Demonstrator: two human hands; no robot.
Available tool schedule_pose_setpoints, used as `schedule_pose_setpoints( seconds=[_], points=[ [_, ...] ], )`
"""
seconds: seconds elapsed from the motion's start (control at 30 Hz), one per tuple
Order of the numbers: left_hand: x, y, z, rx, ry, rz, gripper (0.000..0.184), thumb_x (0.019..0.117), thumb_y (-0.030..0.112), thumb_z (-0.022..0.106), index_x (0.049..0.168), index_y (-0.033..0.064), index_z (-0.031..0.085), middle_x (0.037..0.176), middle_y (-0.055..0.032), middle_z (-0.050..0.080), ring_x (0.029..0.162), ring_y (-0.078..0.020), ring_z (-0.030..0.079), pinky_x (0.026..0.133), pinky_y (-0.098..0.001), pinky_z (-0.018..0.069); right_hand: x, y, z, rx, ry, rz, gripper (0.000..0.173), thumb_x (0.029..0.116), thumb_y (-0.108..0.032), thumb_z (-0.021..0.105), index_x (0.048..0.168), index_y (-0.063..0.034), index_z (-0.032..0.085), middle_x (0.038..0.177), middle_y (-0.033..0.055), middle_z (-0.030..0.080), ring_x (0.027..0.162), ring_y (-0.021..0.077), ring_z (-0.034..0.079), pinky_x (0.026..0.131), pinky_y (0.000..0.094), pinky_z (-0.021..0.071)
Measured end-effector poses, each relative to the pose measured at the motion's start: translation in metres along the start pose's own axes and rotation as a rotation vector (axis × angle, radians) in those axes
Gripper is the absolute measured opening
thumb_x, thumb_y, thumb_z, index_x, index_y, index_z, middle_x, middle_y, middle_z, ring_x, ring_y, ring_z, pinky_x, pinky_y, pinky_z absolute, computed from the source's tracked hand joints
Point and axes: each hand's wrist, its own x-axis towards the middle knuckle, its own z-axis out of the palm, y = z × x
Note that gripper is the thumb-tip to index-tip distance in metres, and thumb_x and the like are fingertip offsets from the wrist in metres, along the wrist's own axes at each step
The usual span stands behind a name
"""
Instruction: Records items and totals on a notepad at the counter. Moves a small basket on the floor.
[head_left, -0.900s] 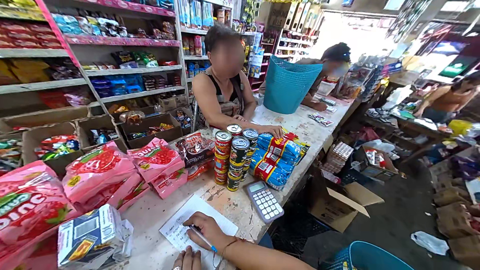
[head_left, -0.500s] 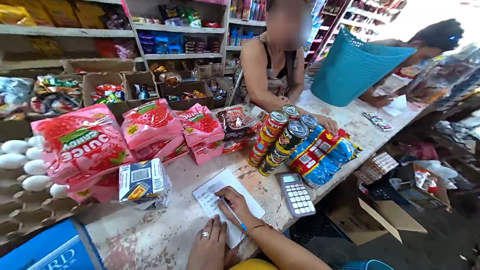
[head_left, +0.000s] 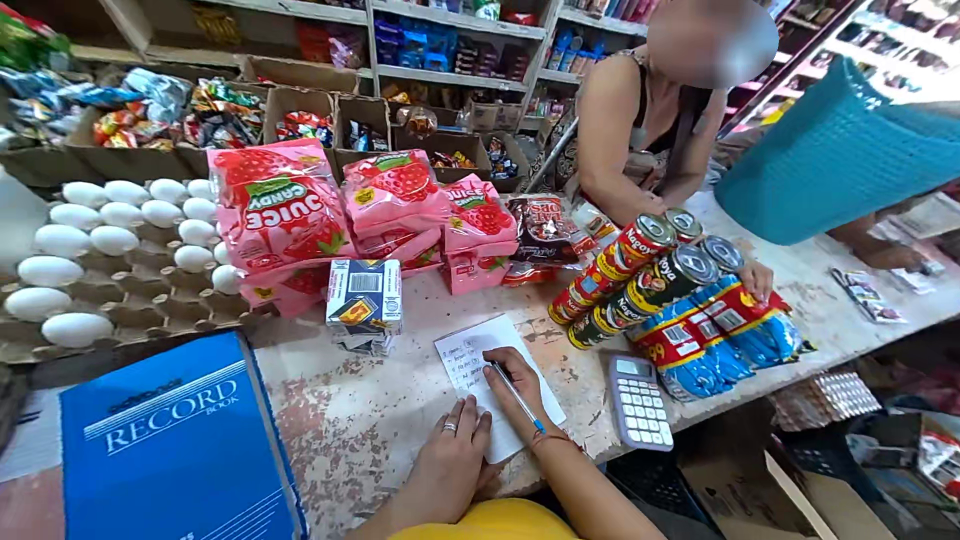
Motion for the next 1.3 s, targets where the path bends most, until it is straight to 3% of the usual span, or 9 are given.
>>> schedule_pose_setpoints(
  seconds=[0.2, 0.3, 0.4, 0.47, 0.57, 0.67, 0.93, 1.17, 1.3],
  points=[
    [0.003, -0.002, -0.002, 0.019, -0.026, 0.007, 0.061, 0.0918, 0.05, 0.066, 0.123, -0.0028, 0.069, 0.135, -0.0249, 0.064, 0.128, -0.0407, 0.062, 0.098, -0.0527, 0.0547, 0.004, -0.004, -0.004, 0.15, -0.046, 0.015, 0.028, 0.0972, -0.013, 0.061, 0.113, 0.0086, 0.069, 0.11, 0.0125, 0.068, 0.093, 0.0058, 0.063, 0.08, 0.019, 0.0531],
    [0.004, -0.004, -0.004, -0.001, -0.016, -0.001, 0.064, 0.0925, 0.058, 0.061, 0.12, 0.0007, 0.071, 0.134, -0.0229, 0.065, 0.129, -0.0426, 0.06, 0.097, -0.0575, 0.0534, 0.007, -0.017, -0.017, 0.303, -0.012, 0.278, 0.027, 0.1004, -0.007, 0.052, 0.117, 0.0074, 0.066, 0.107, 0.0077, 0.069, 0.086, 0.0061, 0.064, 0.078, 0.0222, 0.0557],
    [0.006, -0.005, -0.003, 0.018, 0.005, 0.004, 0.065, 0.092, 0.062, 0.059, 0.118, 0.0033, 0.072, 0.131, -0.0203, 0.067, 0.125, -0.0391, 0.063, 0.093, -0.0554, 0.0554, 0.016, -0.024, -0.042, 0.377, 0.082, 0.535, 0.023, 0.1073, -0.008, 0.048, 0.12, 0.0039, 0.063, 0.09, 0.007, 0.072, 0.073, 0.011, 0.067, 0.068, 0.0255, 0.0571],
    [0.006, -0.005, -0.003, 0.028, 0.019, 0.009, 0.065, 0.0907, 0.061, 0.06, 0.117, 0.0029, 0.072, 0.129, -0.0209, 0.067, 0.124, -0.0389, 0.064, 0.093, -0.0546, 0.0557, 0.014, -0.019, -0.06, 0.263, 0.091, 0.502, 0.023, 0.1071, -0.009, 0.05, 0.12, 0.003, 0.064, 0.09, 0.0068, 0.074, 0.08, 0.012, 0.071, 0.075, 0.0269, 0.0592],
    [0.006, -0.004, -0.001, 0.018, 0.027, 0.017, 0.066, 0.0908, 0.06, 0.061, 0.117, 0.0002, 0.072, 0.129, -0.0235, 0.067, 0.123, -0.0407, 0.064, 0.097, -0.0546, 0.0543, 0.002, -0.004, -0.076, -0.059, 0.09, 0.372, 0.023, 0.1038, -0.013, 0.057, 0.117, 0.0033, 0.067, 0.103, 0.0077, 0.074, 0.094, 0.008, 0.071, 0.087, 0.0257, 0.0578],
    [0.007, -0.006, 0.004, 0.018, 0.088, 0.036, 0.069, 0.0917, 0.062, 0.057, 0.117, -0.0007, 0.072, 0.126, -0.0234, 0.068, 0.12, -0.0406, 0.066, 0.097, -0.0528, 0.0552, -0.014, 0.005, -0.08, -0.218, 0.076, 0.282, 0.027, 0.0985, -0.014, 0.063, 0.118, 0.0042, 0.069, 0.109, 0.0111, 0.074, 0.097, 0.0074, 0.07, 0.09, 0.0237, 0.056],
    [0.008, -0.007, 0.004, -0.045, 0.041, 0.036, 0.072, 0.0945, 0.062, 0.054, 0.122, -0.0033, 0.069, 0.134, -0.0263, 0.063, 0.128, -0.0431, 0.061, 0.103, -0.0517, 0.0523, -0.026, 0.012, -0.078, -0.176, 0.116, 0.203, 0.026, 0.0956, -0.008, 0.062, 0.116, 0.0058, 0.069, 0.108, 0.0118, 0.073, 0.094, 0.0067, 0.069, 0.085, 0.0219, 0.0564],
    [0.008, -0.007, 0.011, 0.005, 0.122, 0.035, 0.078, 0.0904, 0.065, 0.054, 0.122, -0.0045, 0.069, 0.135, -0.0252, 0.064, 0.124, -0.0409, 0.064, 0.099, -0.0487, 0.0552, -0.021, 0.016, -0.078, -0.176, 0.12, 0.229, 0.028, 0.0947, -0.009, 0.062, 0.118, 0.0042, 0.07, 0.108, 0.0122, 0.074, 0.095, 0.009, 0.07, 0.087, 0.0244, 0.0566],
    [0.006, -0.007, 0.01, 0.029, 0.09, 0.026, 0.077, 0.0892, 0.062, 0.058, 0.122, -0.0058, 0.069, 0.136, -0.0247, 0.063, 0.124, -0.0403, 0.064, 0.099, -0.0493, 0.0549, -0.011, 0.007, -0.08, -0.1, 0.11, 0.301, 0.032, 0.1017, -0.015, 0.058, 0.125, 0.006, 0.064, 0.109, 0.0108, 0.073, 0.097, 0.0078, 0.069, 0.088, 0.0245, 0.056]
  ],
)
